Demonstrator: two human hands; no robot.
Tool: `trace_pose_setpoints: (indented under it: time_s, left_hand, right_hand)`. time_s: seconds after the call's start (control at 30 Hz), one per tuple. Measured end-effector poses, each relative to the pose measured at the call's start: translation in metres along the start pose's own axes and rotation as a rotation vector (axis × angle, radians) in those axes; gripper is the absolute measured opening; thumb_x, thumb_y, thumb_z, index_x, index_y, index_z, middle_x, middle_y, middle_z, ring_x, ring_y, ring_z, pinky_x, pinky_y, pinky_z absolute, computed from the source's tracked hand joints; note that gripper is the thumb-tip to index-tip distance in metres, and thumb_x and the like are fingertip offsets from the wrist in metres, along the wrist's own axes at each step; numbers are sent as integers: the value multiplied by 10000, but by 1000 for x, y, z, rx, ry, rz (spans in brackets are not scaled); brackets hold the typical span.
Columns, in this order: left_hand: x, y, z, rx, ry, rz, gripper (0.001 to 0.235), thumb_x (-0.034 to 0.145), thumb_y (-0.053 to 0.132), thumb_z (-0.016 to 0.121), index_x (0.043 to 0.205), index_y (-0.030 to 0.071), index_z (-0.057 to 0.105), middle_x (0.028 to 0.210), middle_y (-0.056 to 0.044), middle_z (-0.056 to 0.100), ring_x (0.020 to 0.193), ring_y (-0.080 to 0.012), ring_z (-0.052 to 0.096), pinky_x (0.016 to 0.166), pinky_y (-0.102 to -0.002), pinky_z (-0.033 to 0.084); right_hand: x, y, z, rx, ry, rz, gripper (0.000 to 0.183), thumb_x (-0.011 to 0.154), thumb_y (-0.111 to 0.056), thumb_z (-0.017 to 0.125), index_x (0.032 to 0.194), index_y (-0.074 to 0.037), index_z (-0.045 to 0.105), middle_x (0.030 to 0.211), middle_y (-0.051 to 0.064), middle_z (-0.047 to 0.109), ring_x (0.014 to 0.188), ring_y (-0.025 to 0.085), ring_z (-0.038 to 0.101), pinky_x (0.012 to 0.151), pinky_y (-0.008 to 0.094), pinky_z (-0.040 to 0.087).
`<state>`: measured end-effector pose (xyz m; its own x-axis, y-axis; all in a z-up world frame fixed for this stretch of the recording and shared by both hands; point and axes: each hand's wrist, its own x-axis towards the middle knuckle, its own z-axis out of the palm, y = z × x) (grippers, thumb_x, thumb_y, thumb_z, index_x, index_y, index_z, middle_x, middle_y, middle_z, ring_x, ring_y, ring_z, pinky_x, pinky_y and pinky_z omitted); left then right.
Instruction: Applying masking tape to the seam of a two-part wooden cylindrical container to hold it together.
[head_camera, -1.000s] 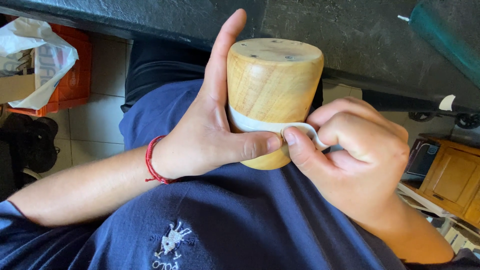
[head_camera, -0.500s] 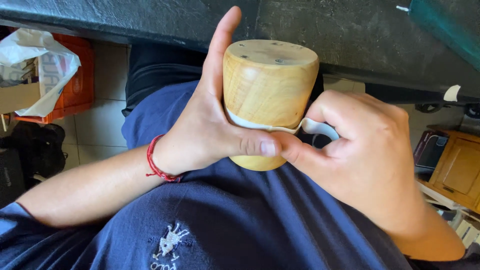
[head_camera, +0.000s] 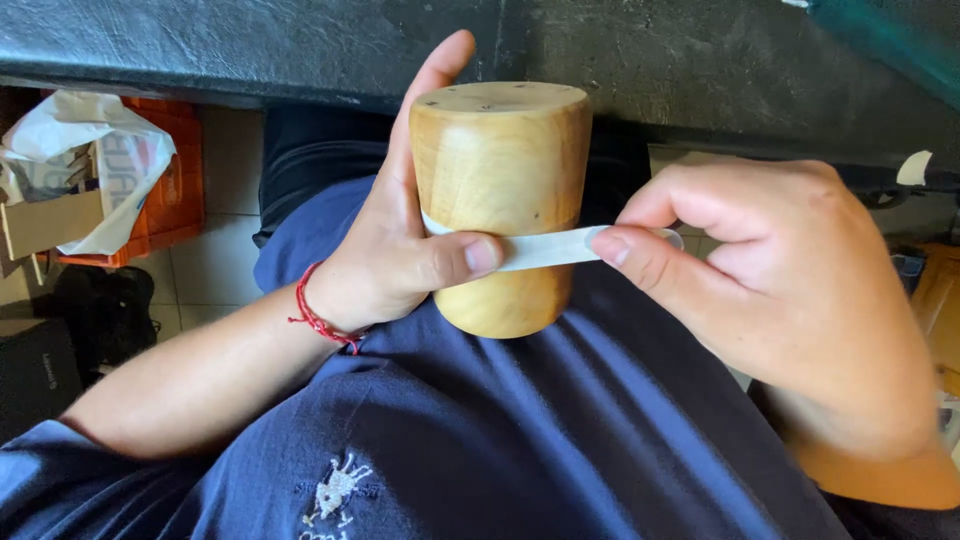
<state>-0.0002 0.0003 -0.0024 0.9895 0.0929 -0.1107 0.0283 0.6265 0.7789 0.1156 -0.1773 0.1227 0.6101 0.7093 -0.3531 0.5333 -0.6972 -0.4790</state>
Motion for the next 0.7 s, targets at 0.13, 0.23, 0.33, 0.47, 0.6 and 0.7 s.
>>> trace_pose_setpoints:
  time_s: [0.13,0.23,0.33,0.47,0.6,0.7]
  left_hand:
    - [2,-2,-2,-10,-22,11,1226,707,385,837,1607,143,41,1432,-117,494,1279,-211,564,1132,-372,511]
    - [1,-4,-3,-18,-26,12,1207,708,387,839,1605,136,71,1406,-110,511,1257,-204,570,1120,-371,510]
    - [2,-5,-3,-14,-40,16,1186,711,392,838,1597,132,95,1421,-109,492,1261,-207,569,1115,-369,518]
    - [3,-5,-3,-47,-55,-7,1196,698,402,845,1591,135,96,1441,-125,480,1251,-221,577,1097,-378,520]
    - [3,-3,-5,-113,-106,-60,1235,696,415,852,1604,150,58,1439,-128,486,1258,-240,580,1100,-403,516]
    - [3,-1,-8,-145,-143,-74,1282,678,399,867,1613,148,27,1467,-134,463,1286,-259,574,1121,-405,497]
  right_hand:
    - [4,8,8,71,23,-83,250,944,-278,698,741,-138,661,525,-46,494,465,94,386,481,277,296]
    - [7,17,17,99,30,-77,243,936,-307,699,759,-144,669,572,-53,568,503,87,454,522,274,333]
    - [9,23,23,105,51,-117,236,942,-302,696,779,-133,669,635,-52,618,540,97,509,545,287,360]
    - [10,26,32,138,79,-151,217,942,-268,710,782,-131,660,694,-48,654,600,101,555,578,293,381]
    - [6,20,35,160,143,-225,239,940,-201,738,761,-108,611,671,-31,611,585,115,521,572,284,366]
    - [7,23,32,93,131,-187,348,883,-396,766,733,-138,587,626,-39,556,554,137,484,573,310,349]
